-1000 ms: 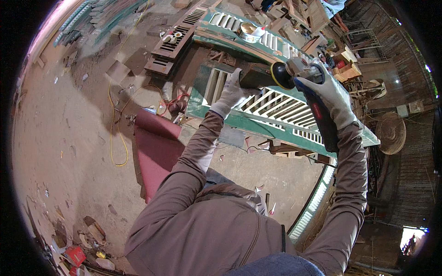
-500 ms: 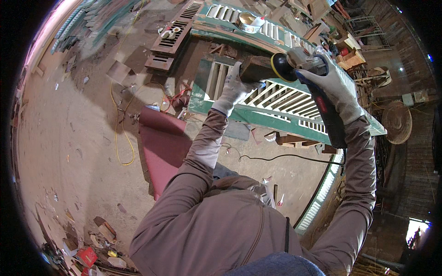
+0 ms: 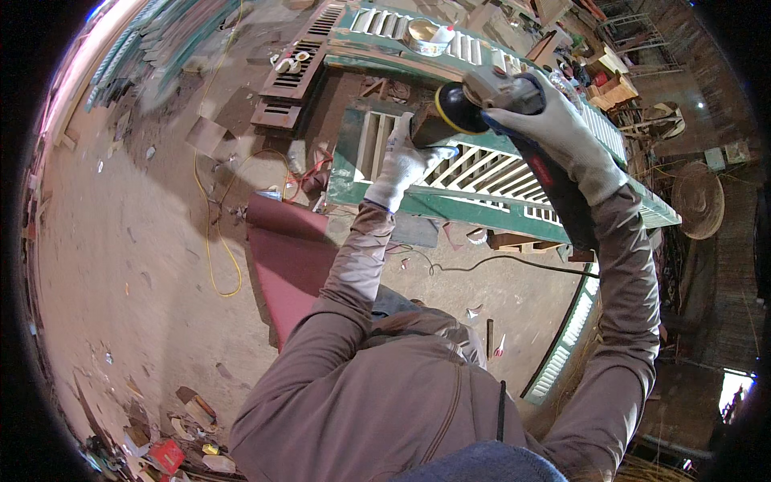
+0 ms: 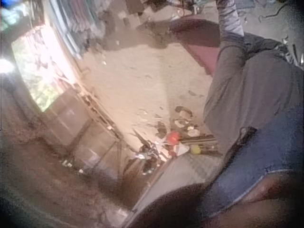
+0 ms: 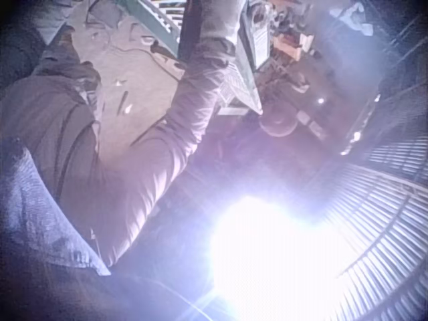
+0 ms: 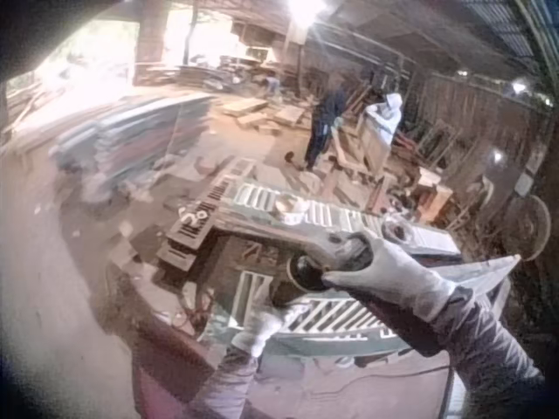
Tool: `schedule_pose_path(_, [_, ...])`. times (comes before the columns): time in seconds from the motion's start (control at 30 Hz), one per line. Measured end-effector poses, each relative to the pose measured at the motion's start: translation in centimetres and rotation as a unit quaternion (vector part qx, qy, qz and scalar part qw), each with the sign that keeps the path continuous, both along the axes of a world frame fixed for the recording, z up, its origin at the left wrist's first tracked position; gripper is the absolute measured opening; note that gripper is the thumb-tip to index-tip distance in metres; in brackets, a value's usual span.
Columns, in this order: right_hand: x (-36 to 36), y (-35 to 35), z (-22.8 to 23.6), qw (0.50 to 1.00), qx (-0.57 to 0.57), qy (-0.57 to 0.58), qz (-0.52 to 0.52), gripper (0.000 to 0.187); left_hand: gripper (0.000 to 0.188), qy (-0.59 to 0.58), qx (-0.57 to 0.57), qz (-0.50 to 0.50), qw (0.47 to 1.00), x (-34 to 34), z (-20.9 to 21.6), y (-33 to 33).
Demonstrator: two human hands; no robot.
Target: The person sands a green wooden shutter with an orbital sander, then applies a brown paste filler with a putty knife to fill holes and imperfections. The person also applies glue from a bottle to the slats and wipes the surface with a cloth.
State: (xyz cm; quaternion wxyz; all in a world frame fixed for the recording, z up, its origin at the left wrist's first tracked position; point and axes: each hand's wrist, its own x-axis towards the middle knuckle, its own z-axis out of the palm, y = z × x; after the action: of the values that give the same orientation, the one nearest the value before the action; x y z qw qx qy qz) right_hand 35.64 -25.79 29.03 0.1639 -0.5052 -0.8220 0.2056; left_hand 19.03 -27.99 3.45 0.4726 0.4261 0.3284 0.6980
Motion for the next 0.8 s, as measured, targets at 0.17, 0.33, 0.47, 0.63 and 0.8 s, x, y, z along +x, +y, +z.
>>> schedule_pose_path(0.17, [4.0, 1.1, -1.7, 0.997, -0.024, 0.045, -0.063, 0.109, 0.07, 0.176, 0.002, 0.076, 0.981, -0.3, -1.5, 0.3])
schedule_pose_path(0.33, [2.0, 0.8, -1.2, 0.998, -0.029, 0.047, 0.006, 0.107, 0.069, 0.033, -0.06, -0.013, 0.998, 0.1, -0.9, 0.3])
schedule_pose_path(0.47, [-1.7, 0.4, -0.7, 0.995, 0.068, -0.063, 0.025, 0.101, 0.062, -0.104, -0.084, -0.091, 0.987, -0.1, -0.5, 0.0])
schedule_pose_path(0.63, [-0.3, -0.7, 0.3, 1.0, 0.013, -0.024, 0.001, 0.107, 0.064, -0.011, -0.045, -0.027, 0.999, -0.6, -1.8, 0.4])
schedule_pose_path(0.8, [7.9, 0.2, -0.7, 0.991, -0.091, 0.031, -0.09, 0.106, 0.063, 0.214, -0.032, 0.069, 0.974, -1.2, 1.1, -1.0])
